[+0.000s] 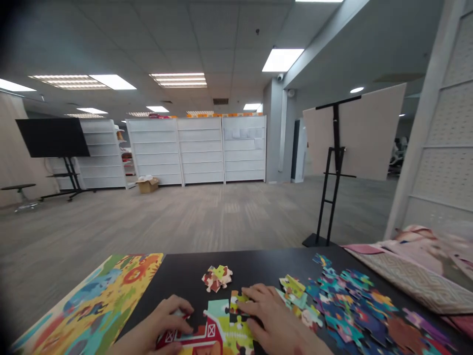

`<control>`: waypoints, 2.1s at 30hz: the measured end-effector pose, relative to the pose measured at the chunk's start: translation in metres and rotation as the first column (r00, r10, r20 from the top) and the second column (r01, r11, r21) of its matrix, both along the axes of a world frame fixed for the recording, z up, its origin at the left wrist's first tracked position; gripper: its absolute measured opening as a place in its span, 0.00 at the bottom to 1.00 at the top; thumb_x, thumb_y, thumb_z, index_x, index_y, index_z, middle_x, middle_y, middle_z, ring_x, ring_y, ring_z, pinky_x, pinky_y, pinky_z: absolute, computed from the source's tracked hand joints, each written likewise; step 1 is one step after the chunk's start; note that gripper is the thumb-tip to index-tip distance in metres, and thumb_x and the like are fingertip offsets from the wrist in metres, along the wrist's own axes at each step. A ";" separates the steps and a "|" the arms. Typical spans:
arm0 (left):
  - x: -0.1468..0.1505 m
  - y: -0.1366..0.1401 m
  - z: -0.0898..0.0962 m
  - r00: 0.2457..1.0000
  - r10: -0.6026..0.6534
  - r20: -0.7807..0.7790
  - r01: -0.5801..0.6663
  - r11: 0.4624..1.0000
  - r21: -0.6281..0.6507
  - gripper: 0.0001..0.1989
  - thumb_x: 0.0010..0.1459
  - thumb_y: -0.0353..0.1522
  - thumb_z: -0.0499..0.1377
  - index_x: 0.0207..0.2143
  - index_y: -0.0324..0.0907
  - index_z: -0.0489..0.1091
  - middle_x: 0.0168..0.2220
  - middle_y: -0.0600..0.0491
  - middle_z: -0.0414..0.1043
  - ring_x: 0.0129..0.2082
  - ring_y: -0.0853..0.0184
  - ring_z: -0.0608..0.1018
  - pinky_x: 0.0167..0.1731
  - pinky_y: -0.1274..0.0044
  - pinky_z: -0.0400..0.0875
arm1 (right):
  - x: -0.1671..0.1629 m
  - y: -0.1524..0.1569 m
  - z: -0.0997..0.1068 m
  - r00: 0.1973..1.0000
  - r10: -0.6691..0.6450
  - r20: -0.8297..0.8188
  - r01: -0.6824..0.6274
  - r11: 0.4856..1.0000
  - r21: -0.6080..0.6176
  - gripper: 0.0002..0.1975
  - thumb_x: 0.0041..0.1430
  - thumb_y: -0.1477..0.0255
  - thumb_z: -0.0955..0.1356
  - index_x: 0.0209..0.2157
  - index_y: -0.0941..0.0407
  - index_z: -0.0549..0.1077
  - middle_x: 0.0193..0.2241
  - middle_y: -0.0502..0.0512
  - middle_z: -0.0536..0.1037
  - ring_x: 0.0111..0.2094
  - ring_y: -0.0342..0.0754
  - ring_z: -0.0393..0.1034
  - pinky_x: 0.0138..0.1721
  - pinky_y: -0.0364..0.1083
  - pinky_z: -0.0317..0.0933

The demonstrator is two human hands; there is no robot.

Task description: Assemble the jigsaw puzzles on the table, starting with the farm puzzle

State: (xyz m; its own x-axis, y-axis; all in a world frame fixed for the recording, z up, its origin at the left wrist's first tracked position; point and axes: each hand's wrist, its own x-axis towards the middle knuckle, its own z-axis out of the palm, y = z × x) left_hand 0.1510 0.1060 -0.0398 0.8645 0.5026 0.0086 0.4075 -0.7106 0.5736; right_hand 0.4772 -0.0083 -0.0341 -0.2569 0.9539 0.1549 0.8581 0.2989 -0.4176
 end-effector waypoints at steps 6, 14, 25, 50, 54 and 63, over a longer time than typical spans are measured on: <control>0.001 0.009 -0.017 0.987 0.047 0.152 -0.059 0.996 0.071 0.11 0.66 0.39 0.55 0.48 0.55 0.73 0.55 0.52 0.71 0.56 0.56 0.73 0.57 0.67 0.69 | 0.036 0.004 -0.007 0.982 -0.160 -0.102 0.171 0.979 0.111 0.26 0.56 0.81 0.64 0.54 0.51 0.76 0.55 0.57 0.78 0.57 0.54 0.70 0.62 0.56 0.59; 0.080 0.026 -0.006 0.988 0.123 0.094 -0.139 0.972 0.189 0.26 0.61 0.32 0.57 0.62 0.54 0.66 0.66 0.48 0.63 0.66 0.53 0.64 0.65 0.58 0.58 | 0.109 0.011 0.001 0.843 -0.522 -0.133 0.536 0.836 0.118 0.26 0.52 0.84 0.60 0.51 0.61 0.76 0.48 0.64 0.80 0.50 0.55 0.74 0.55 0.54 0.63; 0.114 0.062 -0.033 0.986 0.167 -0.011 -0.158 0.953 0.257 0.21 0.65 0.37 0.56 0.60 0.55 0.69 0.63 0.48 0.67 0.62 0.52 0.69 0.59 0.59 0.63 | 0.088 0.010 -0.006 0.919 -0.354 -0.176 0.358 0.934 -0.010 0.15 0.51 0.73 0.73 0.43 0.53 0.81 0.37 0.51 0.82 0.38 0.48 0.75 0.41 0.43 0.66; 0.063 0.075 -0.023 0.949 0.279 0.147 -0.300 0.943 0.144 0.28 0.55 0.39 0.65 0.59 0.52 0.70 0.67 0.45 0.61 0.67 0.44 0.58 0.62 0.47 0.53 | 0.051 0.002 -0.004 0.974 -0.203 -0.103 0.197 0.978 -0.064 0.21 0.51 0.67 0.72 0.48 0.54 0.77 0.48 0.58 0.77 0.49 0.56 0.72 0.54 0.50 0.62; 0.089 0.050 -0.018 0.980 0.116 0.163 -0.145 0.974 0.176 0.20 0.57 0.36 0.65 0.53 0.54 0.75 0.61 0.50 0.70 0.61 0.52 0.67 0.61 0.60 0.59 | 0.046 0.006 -0.002 0.965 -0.220 -0.142 0.222 0.975 -0.008 0.12 0.55 0.68 0.68 0.41 0.52 0.80 0.39 0.53 0.80 0.40 0.52 0.74 0.44 0.47 0.64; 0.086 0.049 -0.016 0.949 0.161 0.272 -0.206 0.968 0.146 0.17 0.73 0.38 0.45 0.50 0.49 0.72 0.44 0.53 0.79 0.44 0.62 0.78 0.46 0.74 0.68 | 0.055 0.010 0.000 0.938 -0.247 -0.242 0.251 0.968 -0.013 0.13 0.61 0.63 0.66 0.41 0.52 0.81 0.40 0.54 0.81 0.42 0.54 0.75 0.44 0.48 0.64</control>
